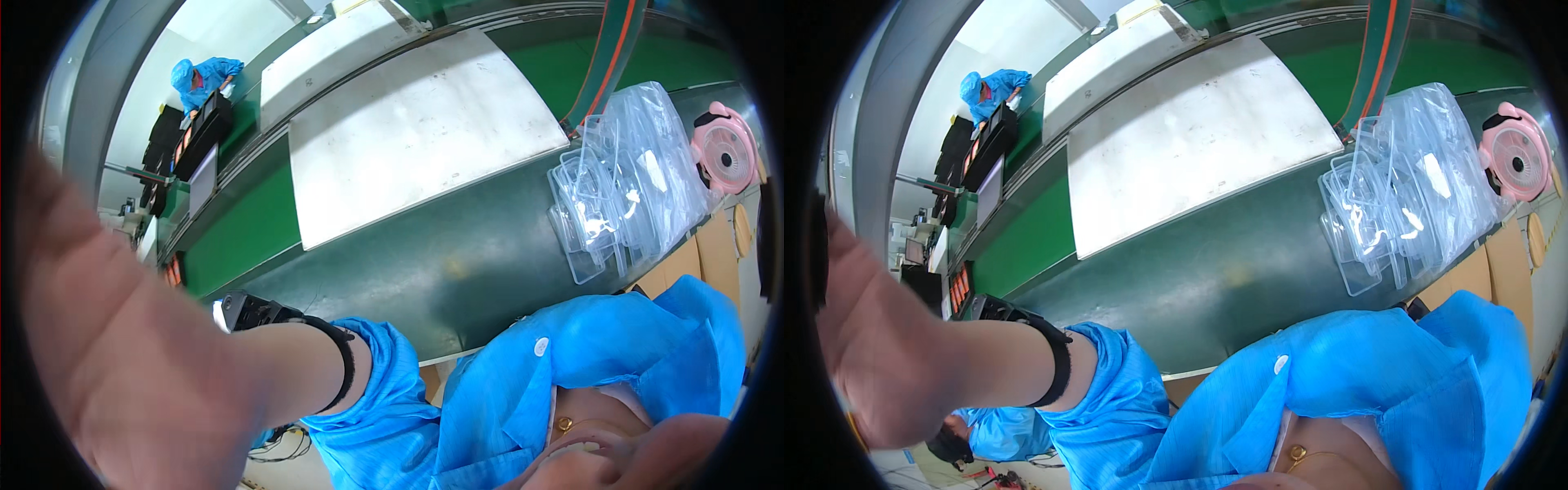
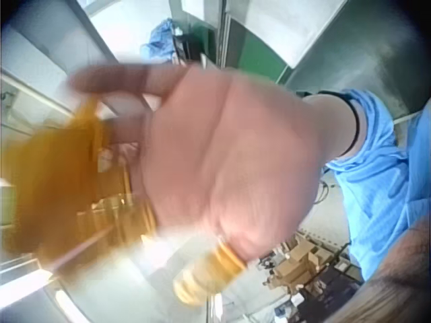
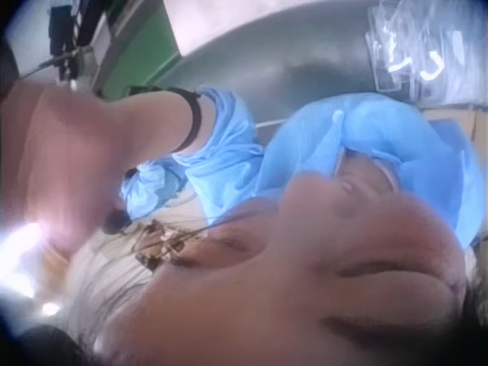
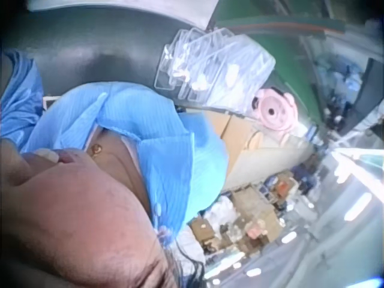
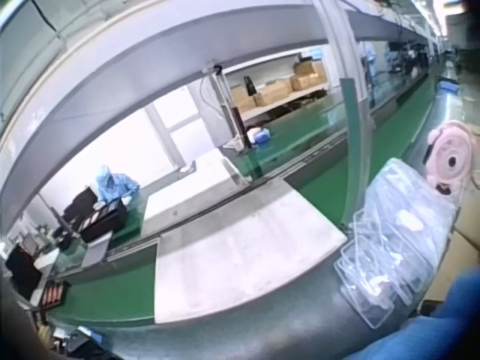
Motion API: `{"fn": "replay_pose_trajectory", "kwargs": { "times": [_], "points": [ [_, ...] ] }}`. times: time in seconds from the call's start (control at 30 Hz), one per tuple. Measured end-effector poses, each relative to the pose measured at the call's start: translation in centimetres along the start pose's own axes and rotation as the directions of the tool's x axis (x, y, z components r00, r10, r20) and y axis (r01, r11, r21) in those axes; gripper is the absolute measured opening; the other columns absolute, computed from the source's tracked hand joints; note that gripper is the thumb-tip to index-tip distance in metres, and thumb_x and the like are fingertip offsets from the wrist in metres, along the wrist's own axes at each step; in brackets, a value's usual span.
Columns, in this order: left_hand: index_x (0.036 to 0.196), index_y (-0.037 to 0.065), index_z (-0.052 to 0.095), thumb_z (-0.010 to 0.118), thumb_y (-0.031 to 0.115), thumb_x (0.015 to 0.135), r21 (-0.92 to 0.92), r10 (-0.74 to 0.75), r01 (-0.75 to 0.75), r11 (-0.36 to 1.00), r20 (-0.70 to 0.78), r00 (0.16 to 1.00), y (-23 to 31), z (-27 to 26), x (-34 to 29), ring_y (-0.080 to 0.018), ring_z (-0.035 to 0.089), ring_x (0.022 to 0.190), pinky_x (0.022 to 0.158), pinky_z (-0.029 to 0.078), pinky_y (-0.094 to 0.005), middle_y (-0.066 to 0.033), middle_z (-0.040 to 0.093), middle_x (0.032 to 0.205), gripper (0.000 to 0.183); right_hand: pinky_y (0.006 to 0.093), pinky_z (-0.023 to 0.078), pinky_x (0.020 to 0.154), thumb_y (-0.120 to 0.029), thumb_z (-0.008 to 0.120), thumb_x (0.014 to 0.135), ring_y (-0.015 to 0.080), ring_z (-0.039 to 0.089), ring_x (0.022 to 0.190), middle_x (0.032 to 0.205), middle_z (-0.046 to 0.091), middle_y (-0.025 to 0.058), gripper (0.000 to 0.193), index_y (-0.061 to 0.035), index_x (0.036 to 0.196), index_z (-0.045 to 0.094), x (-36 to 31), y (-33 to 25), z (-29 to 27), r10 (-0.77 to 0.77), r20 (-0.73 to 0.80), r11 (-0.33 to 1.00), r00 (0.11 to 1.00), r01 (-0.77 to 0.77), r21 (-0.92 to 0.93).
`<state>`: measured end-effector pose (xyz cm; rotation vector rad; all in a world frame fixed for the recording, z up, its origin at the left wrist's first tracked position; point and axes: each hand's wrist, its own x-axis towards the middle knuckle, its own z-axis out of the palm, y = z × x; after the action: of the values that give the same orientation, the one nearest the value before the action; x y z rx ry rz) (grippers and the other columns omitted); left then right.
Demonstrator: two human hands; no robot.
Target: The recorder is seen cleaning and assembling smartphones into their retail boxes on a factory assembly line.
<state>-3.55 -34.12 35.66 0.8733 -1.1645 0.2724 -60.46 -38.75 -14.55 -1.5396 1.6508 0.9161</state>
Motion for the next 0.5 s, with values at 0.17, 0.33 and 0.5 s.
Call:
{"fn": "replay_pose_trajectory", "kwargs": {
  "times": [0.17,0.33,0.5],
  "points": [
    [0.111,-0.005,0.034,0.039,0.037,0.083,-0.441,0.157,-0.087,0.893,0.125,0.980,0.2,-3.9,-4.4,-0.0262,0.038,0.107,0.092,0.028,-0.0392,-0.0192,0.038,0.111,0.051,0.0282,0.043,0.058,-0.026,0.055,0.075,0.0170,0.056,0.068,0.077,0.061,0.0051,0.026,-0.0040,0.088,0.060,-0.8,-3.1,0.4,-0.132,0.001,0.991,0.991,0.132,-0.026],
    [0.105,-0.002,0.040,0.044,0.030,0.081,-0.621,0.080,0.006,0.784,0.112,0.990,-1.3,-4.3,-9.3,-0.0245,0.043,0.099,0.087,0.032,-0.0371,-0.0166,0.045,0.102,0.040,0.0263,0.044,0.063,-0.023,0.050,0.082,0.0140,0.056,0.075,0.087,0.060,0.0041,0.026,-0.0044,0.098,0.056,-11.9,-13.6,-8.4,-0.517,-0.335,0.395,0.787,0.567,0.723],
    [0.097,0.000,0.050,0.049,0.023,0.079,-0.765,-0.083,0.244,0.596,0.243,0.966,-1.5,-7.6,-14.6,-0.0256,0.049,0.090,0.081,0.035,-0.0373,-0.0155,0.052,0.095,0.030,0.0268,0.043,0.069,-0.018,0.040,0.089,0.0183,0.051,0.085,0.097,0.054,0.0081,0.028,0.0007,0.107,0.050,-11.9,-2.9,-14.4,-0.142,-0.988,-0.830,0.054,0.538,0.148]
  ]
}}
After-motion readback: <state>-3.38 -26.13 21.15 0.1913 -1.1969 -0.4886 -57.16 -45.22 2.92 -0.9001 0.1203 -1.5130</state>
